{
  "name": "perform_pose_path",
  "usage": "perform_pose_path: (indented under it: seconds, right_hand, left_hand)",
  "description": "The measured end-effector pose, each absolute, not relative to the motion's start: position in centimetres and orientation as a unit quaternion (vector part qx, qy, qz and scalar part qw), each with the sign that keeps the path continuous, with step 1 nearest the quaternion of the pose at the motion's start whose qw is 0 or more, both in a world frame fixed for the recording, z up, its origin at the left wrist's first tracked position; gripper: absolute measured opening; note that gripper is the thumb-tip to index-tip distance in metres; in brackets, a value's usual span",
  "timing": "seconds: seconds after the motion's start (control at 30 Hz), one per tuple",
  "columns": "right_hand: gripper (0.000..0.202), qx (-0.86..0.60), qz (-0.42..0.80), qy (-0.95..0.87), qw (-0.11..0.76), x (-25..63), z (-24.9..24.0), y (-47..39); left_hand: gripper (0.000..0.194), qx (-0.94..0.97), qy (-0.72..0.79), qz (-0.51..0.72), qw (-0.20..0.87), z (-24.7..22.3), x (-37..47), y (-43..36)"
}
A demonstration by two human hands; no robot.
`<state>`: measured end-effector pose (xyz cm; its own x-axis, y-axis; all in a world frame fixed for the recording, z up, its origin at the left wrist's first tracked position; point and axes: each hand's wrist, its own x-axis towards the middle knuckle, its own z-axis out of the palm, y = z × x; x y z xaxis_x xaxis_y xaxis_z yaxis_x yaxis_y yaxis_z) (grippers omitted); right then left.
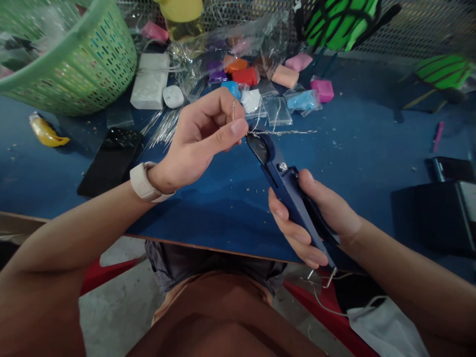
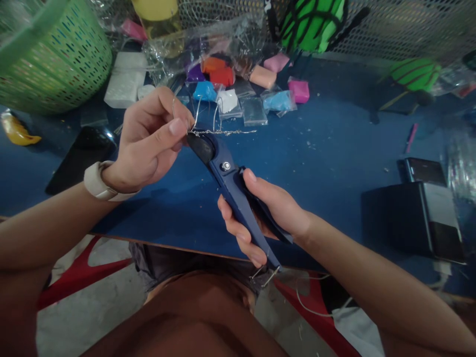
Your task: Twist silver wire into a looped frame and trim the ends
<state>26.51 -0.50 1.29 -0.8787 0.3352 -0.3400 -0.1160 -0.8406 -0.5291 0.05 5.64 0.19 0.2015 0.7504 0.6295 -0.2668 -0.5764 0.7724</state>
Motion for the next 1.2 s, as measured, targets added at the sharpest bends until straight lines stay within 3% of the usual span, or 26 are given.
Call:
perform_pose_path:
  seconds: [0.33,0.6,1.2]
  right_hand:
    - [0.07,-0.179,0.948,-0.23,0.128,26.6,1.2,-0.7]
    - [0.078,-0.198,0.946,-0.231,0.114,26.6,1.3,-0.6]
    - [0.07,-0.167,0.962,-0.184,0.114,26.9,1.1,-0.8]
  left_hand:
    - [0.025,0.721,0.153,0.589,0.33,-0.7,-1.2,7.6]
    - [0.027,0.713,0.168,0.581,0.354,-0.8,-1.2,7.2]
    - [0.028,0.709,0.16,0.577,0.373,-1.3,-1.1,7.5]
